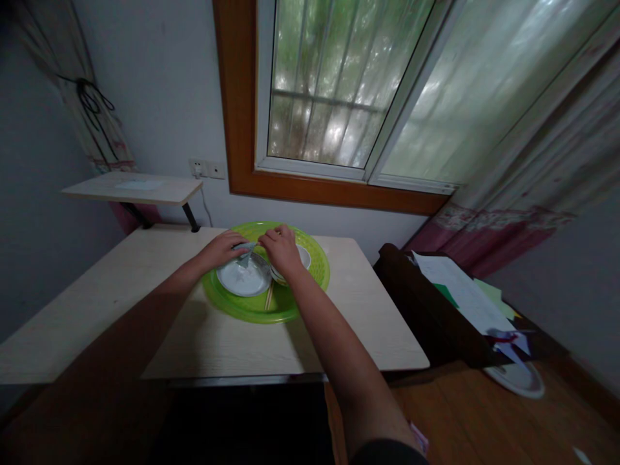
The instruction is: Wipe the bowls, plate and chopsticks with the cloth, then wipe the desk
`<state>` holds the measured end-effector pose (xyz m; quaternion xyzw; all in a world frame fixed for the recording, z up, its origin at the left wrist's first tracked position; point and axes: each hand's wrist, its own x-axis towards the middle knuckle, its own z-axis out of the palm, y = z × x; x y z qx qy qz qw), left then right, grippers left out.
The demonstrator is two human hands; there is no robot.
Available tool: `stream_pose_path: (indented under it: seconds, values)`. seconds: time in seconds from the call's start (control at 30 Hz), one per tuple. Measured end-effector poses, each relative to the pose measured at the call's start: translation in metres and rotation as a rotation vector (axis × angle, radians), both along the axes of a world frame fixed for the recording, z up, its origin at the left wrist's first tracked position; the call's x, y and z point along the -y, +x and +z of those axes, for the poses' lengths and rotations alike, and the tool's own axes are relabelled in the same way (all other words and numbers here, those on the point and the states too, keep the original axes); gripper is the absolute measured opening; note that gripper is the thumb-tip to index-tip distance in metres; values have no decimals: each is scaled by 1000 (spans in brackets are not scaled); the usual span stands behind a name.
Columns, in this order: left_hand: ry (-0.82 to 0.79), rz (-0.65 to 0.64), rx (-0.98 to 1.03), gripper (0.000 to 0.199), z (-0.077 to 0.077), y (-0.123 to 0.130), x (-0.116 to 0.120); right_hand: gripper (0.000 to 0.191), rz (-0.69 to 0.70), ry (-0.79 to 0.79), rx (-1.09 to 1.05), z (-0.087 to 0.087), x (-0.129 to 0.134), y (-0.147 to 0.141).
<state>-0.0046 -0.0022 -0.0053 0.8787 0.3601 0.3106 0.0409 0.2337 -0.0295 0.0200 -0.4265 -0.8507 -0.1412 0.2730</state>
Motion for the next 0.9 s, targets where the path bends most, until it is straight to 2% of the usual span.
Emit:
stream_pose_path:
  seconds: [0.17,0.43,0.7,0.9]
  values:
    - [13,33,14,30,2,0,1,22,-31,14,-52,1,-1,3]
    - [-10,140,8,31,3,-3,0,19,-217,-8,-322,-1,-18,32]
    - [25,123,-67,28,-1,-3,-2,19,-183,-54,-227,0,-16,30]
    - [49,77,-98,26,0,0,1,20,-88,-38,-120,4,-5,16]
